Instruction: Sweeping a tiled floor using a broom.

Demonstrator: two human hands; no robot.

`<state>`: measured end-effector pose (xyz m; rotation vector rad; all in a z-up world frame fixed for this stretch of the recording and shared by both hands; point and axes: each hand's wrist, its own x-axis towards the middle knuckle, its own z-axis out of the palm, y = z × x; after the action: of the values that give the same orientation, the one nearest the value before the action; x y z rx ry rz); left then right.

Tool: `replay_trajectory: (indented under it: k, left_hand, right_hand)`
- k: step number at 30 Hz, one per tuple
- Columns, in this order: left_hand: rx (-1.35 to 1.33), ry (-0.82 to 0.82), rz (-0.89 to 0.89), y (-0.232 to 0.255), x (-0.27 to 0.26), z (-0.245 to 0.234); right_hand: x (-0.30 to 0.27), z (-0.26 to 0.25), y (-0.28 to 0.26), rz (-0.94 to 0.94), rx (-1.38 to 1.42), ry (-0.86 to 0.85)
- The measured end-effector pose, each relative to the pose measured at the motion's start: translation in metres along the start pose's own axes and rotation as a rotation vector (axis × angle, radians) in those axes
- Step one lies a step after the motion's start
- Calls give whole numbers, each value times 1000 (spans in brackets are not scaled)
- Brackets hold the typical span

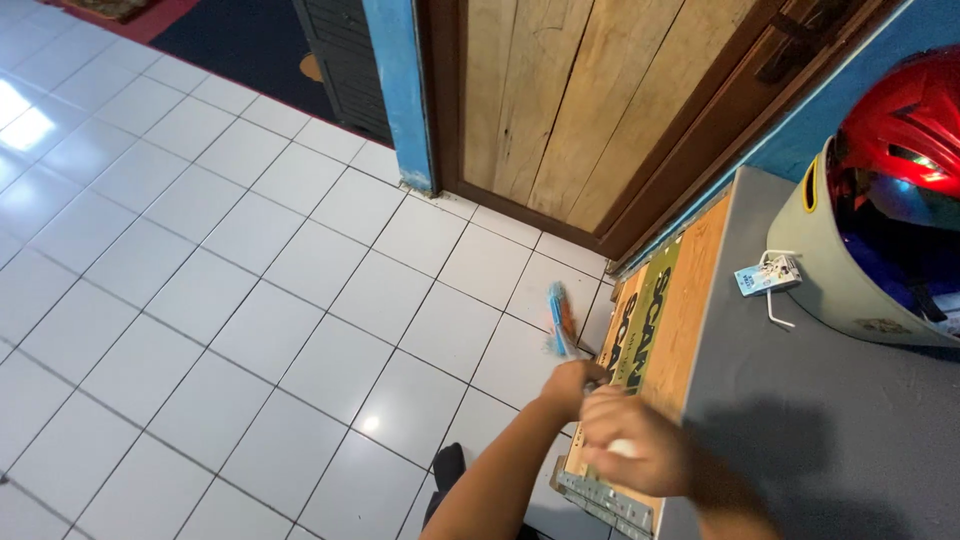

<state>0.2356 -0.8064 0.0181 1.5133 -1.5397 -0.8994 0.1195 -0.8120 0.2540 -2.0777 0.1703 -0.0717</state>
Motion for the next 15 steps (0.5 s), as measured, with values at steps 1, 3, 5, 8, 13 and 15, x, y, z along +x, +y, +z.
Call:
replay_trajectory:
  k: [1,3,5,8,13,15]
  left_hand:
    - [-6,-10,2,-10,-5,-9]
    - [-63,21,-147,-28,-11,-29]
    - [60,23,-117,-36,-24,-56]
    - [226,-7,-220,-51,-52,-111]
    - [278,44,-365,-123,-97,-179]
    - [361,30,-557,-138,-111,-203]
  right_hand:
    - [11,2,-2,10,2,6]
    - [35,4,-6,-90,108,63]
    - [50,0,-8,-104,220,85]
    - [82,11,3,-132,439,126]
    - [144,63,45,-82,650,170]
    - [164,86,58,-13,666,136]
